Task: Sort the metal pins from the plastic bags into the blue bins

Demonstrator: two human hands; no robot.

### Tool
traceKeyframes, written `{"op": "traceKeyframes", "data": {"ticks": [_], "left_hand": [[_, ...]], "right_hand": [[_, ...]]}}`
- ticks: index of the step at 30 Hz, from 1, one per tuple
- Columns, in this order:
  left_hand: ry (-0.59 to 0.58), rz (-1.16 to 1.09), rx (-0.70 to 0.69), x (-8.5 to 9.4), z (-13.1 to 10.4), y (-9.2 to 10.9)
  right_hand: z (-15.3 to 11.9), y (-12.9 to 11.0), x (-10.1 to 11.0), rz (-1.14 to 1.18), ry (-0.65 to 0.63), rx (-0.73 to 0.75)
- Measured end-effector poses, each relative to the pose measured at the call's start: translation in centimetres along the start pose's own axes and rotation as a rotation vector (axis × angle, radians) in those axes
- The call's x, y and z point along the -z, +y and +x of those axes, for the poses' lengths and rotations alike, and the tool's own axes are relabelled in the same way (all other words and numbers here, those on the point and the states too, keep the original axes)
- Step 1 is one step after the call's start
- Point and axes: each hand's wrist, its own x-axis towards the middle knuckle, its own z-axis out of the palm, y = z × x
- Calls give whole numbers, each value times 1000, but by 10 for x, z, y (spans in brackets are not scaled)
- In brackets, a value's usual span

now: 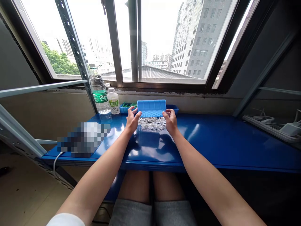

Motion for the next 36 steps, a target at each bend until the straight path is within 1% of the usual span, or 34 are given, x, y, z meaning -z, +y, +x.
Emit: {"op": "traceKeyframes", "data": {"ticks": [3, 5, 12, 20, 23, 26, 28, 30, 32, 34, 36], "left_hand": [[-1, -204, 41, 0, 2, 1], [-2, -286, 60, 0, 3, 4], [-16, -299, 58, -2, 3, 5], [-37, -299, 66, -2, 2, 6], [-20, -201, 79, -4, 3, 3], [-3, 4, 116, -6, 3, -1], [-21, 162, 149, -6, 3, -2], [-70, 323, 174, -4, 3, -1], [-116, 463, 176, -2, 2, 0], [-128, 533, 166, 0, 1, 1], [-120, 530, 163, 1, 1, 1]], "right_hand": [[0, 0, 1, 155, -20, 15], [0, 0, 1, 181, -51, 11], [1, 4, 1, 153, -68, -22], [2, 4, 1, 174, -94, -32], [3, 5, -1, 122, -100, -51], [5, 8, -4, -13, -67, -97], [5, 11, -6, -143, -64, -135], [6, 14, -7, -277, -110, -155], [5, 16, -6, -402, -163, -144], [5, 18, -5, -480, -198, -113], [5, 19, -3, -499, -216, -88]]}}
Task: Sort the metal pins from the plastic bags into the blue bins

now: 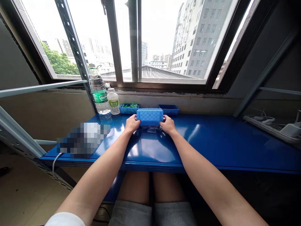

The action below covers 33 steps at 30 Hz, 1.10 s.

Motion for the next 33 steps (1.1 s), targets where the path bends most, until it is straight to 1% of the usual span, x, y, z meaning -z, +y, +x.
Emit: {"op": "traceKeyframes", "data": {"ticks": [2, 4, 7, 9, 11, 13, 16, 19, 22, 24, 26, 29, 31, 33], "left_hand": [[17, -27, -1, 1, 0, -1], [58, -45, -7, 1, 1, -1], [143, -111, -27, 1, 1, 0], [157, -226, -66, -1, 2, 1], [115, -373, -130, -2, 2, 2], [46, -505, -190, -5, 1, 2], [-26, -593, -250, -8, 1, 3], [-34, -477, -300, -12, 2, -1], [34, -251, -374, -16, 5, -9], [71, -130, -411, -17, 9, -16], [88, -60, -409, -17, 11, -19], [131, -27, -377, -16, 13, -19], [199, -21, -342, -14, 13, -16], [271, -7, -299, -12, 12, -14]], "right_hand": [[0, 1, 0, 7, -1, 33], [0, 1, 1, 8, 32, 65], [2, 2, 0, 29, 141, 87], [5, 4, -1, 86, 208, 71], [8, 7, -2, 194, 238, 18], [10, 9, -3, 336, 243, -64], [11, 9, -4, 501, 231, -171], [12, 8, -5, 571, 222, -201], [13, 7, -7, 597, 217, -152], [14, 7, -8, 633, 190, -109], [13, 5, -9, 681, 142, -86], [11, 2, -7, 716, 91, -52], [10, 0, -6, 624, 111, -15], [10, 0, -5, 427, 144, -9]]}}
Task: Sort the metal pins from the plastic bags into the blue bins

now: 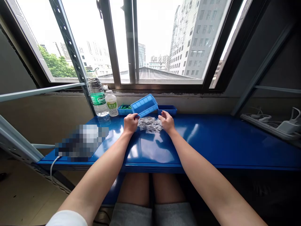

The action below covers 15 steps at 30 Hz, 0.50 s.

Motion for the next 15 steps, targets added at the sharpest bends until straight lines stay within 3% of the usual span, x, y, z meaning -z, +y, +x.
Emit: {"op": "traceKeyframes", "data": {"ticks": [4, 9, 11, 15], "left_hand": [[29, 95, 24, 4, 0, -1], [-1, 258, 53, 9, -2, 0], [-2, 318, 97, 11, -4, 4], [19, 367, 138, 14, -7, 14]], "right_hand": [[1, 5, 3, -351, 7, -77], [4, 15, 9, -545, -39, -68], [5, 18, 10, -605, -119, -42], [4, 22, 9, -709, -397, -22]]}}
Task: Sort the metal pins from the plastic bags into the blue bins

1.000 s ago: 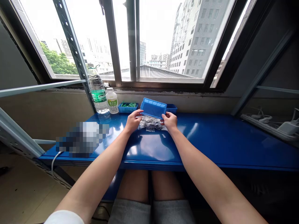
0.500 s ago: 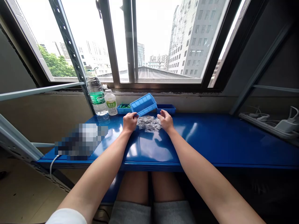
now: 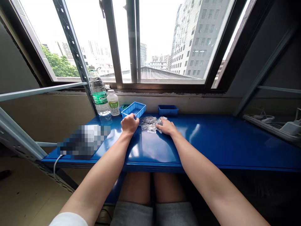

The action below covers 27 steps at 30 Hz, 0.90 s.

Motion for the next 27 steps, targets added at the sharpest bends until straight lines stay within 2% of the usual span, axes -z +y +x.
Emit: {"op": "traceKeyframes", "data": {"ticks": [2, 4, 7, 10, 13, 16, 19, 23, 27], "left_hand": [[39, -45, 5, 3, -1, 3], [102, -137, 36, 7, 1, 5], [211, -300, 149, 12, 6, 4], [300, -424, 286, 14, 12, -1], [331, -537, 408, 10, 17, -8], [308, -618, 475, 4, 20, -14], [305, -634, 470, 1, 20, -16], [333, -624, 468, 2, 19, -17], [369, -622, 480, 3, 19, -18]], "right_hand": [[-2, -1, -1, -28, -78, 55], [-4, -3, -1, -20, -92, 124], [-8, -7, 2, 29, -77, 180], [-11, -10, 4, 64, -16, 159], [-13, -18, 4, 36, 63, 160], [-8, -34, 0, -41, 75, 203], [6, -59, -5, -123, -6, 261], [29, -90, -19, -237, -189, 278], [42, -106, -38, -369, -349, 354]]}}
